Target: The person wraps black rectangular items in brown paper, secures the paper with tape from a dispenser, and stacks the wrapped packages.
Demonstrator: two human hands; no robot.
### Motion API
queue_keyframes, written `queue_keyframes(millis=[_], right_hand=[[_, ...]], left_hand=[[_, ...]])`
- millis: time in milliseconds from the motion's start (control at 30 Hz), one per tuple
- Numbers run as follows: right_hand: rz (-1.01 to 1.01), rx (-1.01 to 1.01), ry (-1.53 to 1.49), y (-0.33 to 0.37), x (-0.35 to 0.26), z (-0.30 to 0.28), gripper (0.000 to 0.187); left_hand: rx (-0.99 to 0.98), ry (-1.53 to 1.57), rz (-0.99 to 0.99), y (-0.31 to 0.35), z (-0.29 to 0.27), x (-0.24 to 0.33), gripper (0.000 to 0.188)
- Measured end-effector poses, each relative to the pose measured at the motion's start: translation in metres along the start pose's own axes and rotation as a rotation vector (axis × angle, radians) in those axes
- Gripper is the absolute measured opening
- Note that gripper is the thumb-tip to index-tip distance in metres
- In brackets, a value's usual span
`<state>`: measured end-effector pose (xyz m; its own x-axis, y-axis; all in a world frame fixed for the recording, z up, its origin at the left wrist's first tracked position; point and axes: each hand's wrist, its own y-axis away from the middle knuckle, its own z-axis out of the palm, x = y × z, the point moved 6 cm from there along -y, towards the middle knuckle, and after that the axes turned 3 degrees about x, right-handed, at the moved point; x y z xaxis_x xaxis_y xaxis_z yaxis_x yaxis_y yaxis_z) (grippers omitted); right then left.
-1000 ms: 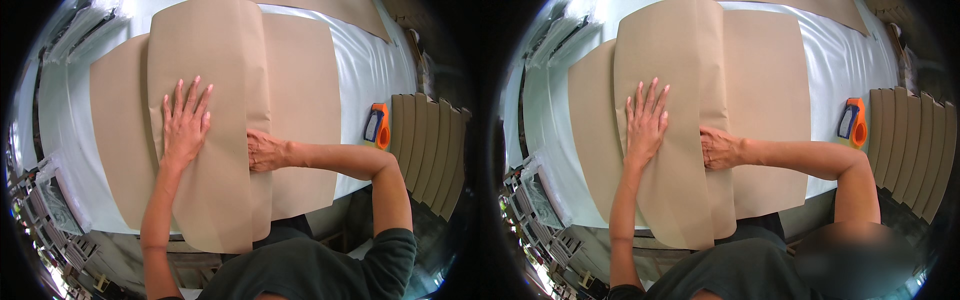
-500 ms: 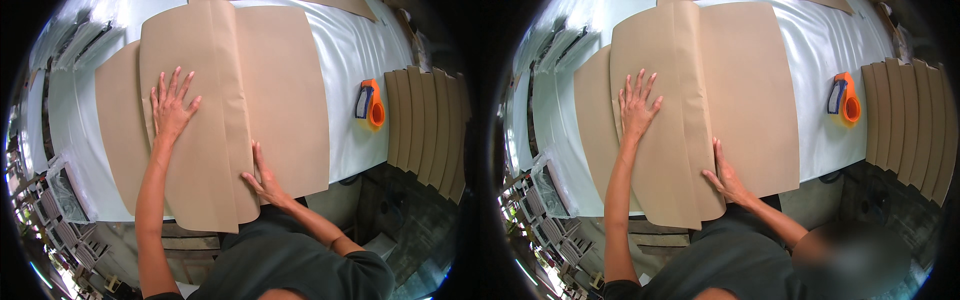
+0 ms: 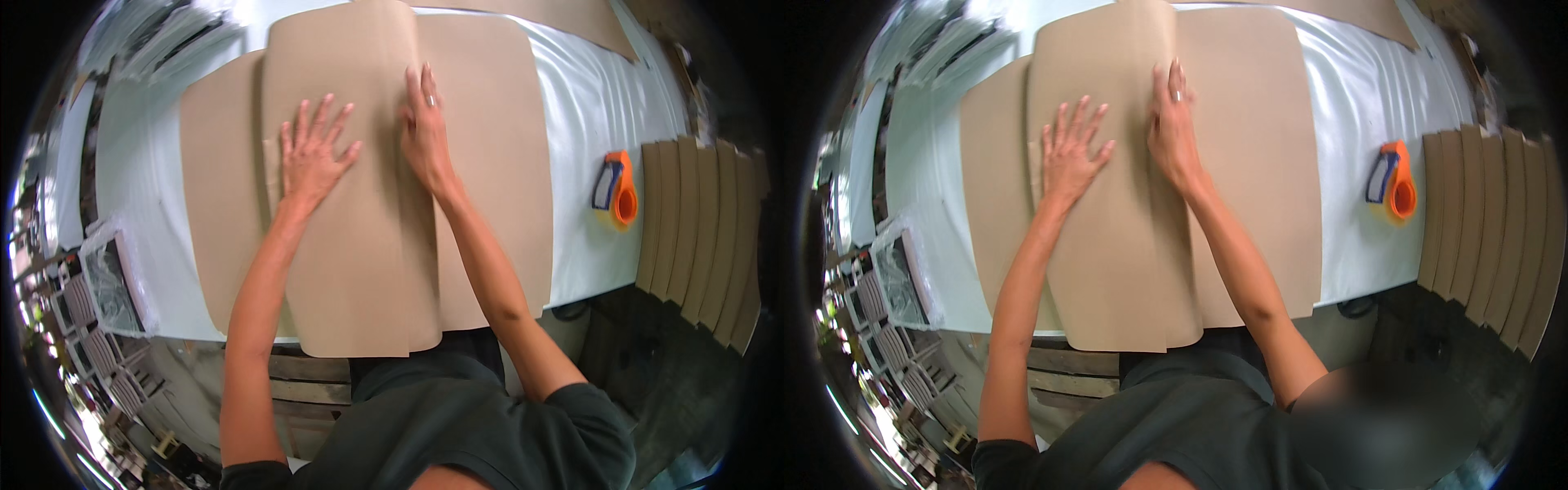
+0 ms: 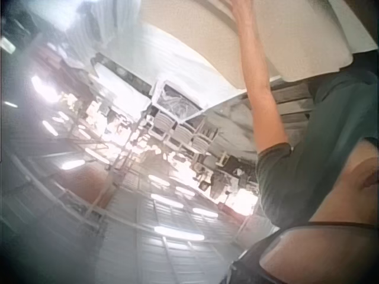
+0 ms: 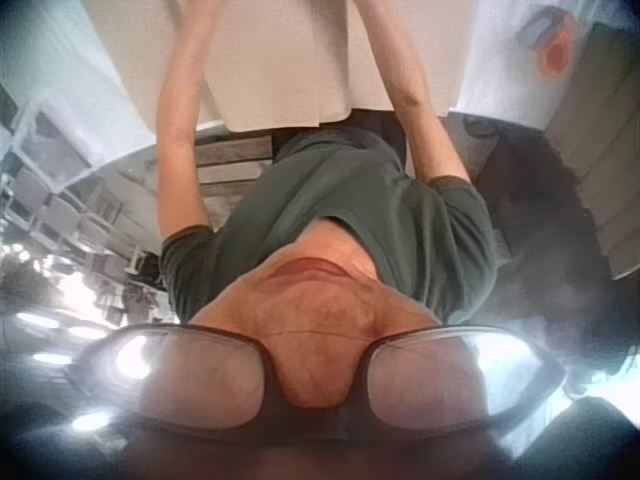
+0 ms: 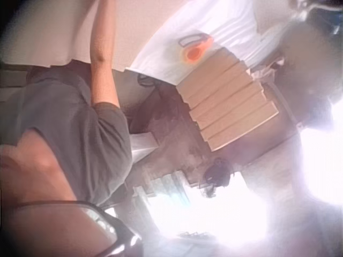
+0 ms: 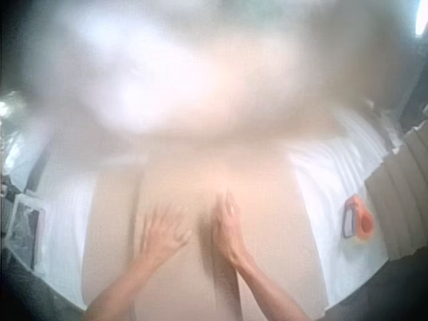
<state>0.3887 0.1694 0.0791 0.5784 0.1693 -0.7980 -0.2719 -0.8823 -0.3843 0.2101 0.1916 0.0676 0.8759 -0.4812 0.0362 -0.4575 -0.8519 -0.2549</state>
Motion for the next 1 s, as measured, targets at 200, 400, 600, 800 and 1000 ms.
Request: queue_keyframes(millis=[200, 400, 600, 800, 1000], right_hand=[[-0.187, -0.324, 0.610, 0.074, -0.041, 0.018, 0.056], [-0.216, -0.465, 0.607, 0.060, -0.044, 0.006, 0.056], [0.480, -0.449, -0.407, 0.041, 0.022, -0.021, 0.067], [0.696, -0.314, -0.390, 0.045, 0.015, 0.001, 0.077], [0.475, -0.275, -0.052, 0.047, 0.011, 0.000, 0.072]], left_hand=[[-0.022, 0.066, 0.004, 0.001, -0.009, -0.006, 0.057], [0.101, 1.011, -0.665, 0.097, 0.013, -0.108, 0.071], [-0.163, 1.437, -0.469, 0.058, 0.011, -0.093, 0.085], [-0.131, 1.419, -0.526, 0.040, 0.004, -0.088, 0.086], [-0.151, 1.425, -0.510, 0.040, 0.008, -0.089, 0.086]])
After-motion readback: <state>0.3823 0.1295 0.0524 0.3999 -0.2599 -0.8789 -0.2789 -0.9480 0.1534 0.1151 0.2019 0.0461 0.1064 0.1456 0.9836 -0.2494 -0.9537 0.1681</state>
